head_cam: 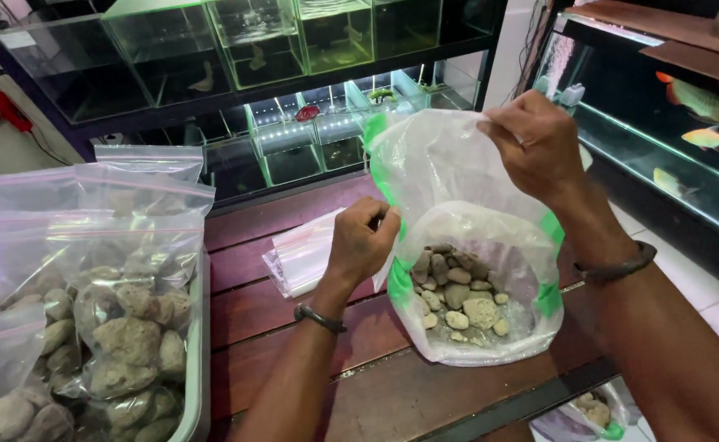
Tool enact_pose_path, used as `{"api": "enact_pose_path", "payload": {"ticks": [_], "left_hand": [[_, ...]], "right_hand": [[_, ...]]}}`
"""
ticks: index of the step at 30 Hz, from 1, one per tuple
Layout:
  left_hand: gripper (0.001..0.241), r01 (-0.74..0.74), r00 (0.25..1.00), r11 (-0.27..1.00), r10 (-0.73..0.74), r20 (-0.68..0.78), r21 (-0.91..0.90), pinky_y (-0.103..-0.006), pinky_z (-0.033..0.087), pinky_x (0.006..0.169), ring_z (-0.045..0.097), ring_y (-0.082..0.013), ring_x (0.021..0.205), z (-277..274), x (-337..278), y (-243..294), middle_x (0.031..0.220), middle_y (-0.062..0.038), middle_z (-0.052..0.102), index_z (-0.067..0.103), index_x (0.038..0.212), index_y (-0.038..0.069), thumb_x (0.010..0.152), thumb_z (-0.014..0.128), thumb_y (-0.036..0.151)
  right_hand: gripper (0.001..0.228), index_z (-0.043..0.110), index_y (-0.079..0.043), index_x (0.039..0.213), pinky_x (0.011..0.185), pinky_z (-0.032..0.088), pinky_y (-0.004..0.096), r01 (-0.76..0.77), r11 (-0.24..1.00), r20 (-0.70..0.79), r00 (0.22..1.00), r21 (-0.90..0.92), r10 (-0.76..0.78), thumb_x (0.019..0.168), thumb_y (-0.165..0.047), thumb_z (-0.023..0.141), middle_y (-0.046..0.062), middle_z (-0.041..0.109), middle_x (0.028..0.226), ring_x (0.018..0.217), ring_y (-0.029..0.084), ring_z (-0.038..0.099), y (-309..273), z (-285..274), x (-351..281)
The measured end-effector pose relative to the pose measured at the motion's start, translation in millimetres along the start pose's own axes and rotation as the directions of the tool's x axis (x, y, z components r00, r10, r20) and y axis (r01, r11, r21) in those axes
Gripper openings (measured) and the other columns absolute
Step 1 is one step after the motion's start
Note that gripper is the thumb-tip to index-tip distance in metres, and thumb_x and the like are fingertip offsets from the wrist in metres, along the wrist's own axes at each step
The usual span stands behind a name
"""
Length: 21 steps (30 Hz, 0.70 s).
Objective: The person transfers porous volcanic rocks from a larger bag into smaller clear plastic bags by hand and seals the bags.
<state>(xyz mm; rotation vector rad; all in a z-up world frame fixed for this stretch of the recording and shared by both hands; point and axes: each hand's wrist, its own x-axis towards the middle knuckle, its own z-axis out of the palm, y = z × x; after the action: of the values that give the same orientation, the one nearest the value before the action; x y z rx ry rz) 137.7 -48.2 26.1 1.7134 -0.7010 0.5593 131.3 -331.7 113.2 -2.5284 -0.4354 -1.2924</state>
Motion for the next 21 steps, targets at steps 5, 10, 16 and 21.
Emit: {"api": "enact_pose_path", "payload": {"ticks": [5,10,16,21], "left_hand": [[0.019,-0.154,0.987,0.988,0.152,-0.044,-0.030,-0.0333,0.051,0.060,0.060,-0.0249,0.058,-2,1,14,0.060,-0.009,0.054,0.065,0.069,0.009,0.088,0.068,0.011],[0.020,-0.186,0.981,0.981,0.182,-0.064,-0.061,-0.0333,0.050,0.059,0.058,-0.0232,0.056,-6,-2,16,0.060,-0.008,0.053,0.063,0.069,0.008,0.088,0.070,0.009],[0.028,-0.240,0.971,0.971,0.240,0.025,0.018,-0.0355,0.034,0.059,0.042,-0.0169,0.061,-13,1,27,0.067,-0.003,0.048,0.049,0.071,0.009,0.095,0.063,0.012],[0.039,0.027,0.997,0.977,-0.042,0.069,0.212,-0.0399,0.030,0.056,0.037,-0.0169,0.057,0,3,-10,0.058,-0.003,0.041,0.039,0.060,0.010,0.092,0.060,0.017]], "right_hand": [[0.004,0.081,-0.006,0.109,0.078,0.053,0.037,0.085,0.991,-0.134,0.988,0.104,-0.071,0.108,-0.003,0.078,0.015,0.057,0.090,0.079,0.027,0.061,-20,-18,5],[0.004,0.081,-0.005,0.109,0.071,0.051,0.040,0.154,0.983,-0.236,0.963,0.101,-0.127,0.107,-0.006,0.083,0.010,0.054,0.087,0.079,0.032,0.062,-21,-26,2],[0.011,0.076,0.007,0.111,0.073,0.042,0.045,0.276,0.960,-0.276,0.920,-0.053,-0.280,0.110,0.000,0.085,0.019,0.058,0.093,0.082,0.035,0.055,-26,-33,4],[0.014,0.076,-0.006,0.108,0.065,0.048,0.049,0.130,0.984,0.036,0.991,-0.121,-0.126,0.107,-0.019,0.072,0.013,0.059,0.087,0.069,0.031,0.058,-13,-3,11]]}}
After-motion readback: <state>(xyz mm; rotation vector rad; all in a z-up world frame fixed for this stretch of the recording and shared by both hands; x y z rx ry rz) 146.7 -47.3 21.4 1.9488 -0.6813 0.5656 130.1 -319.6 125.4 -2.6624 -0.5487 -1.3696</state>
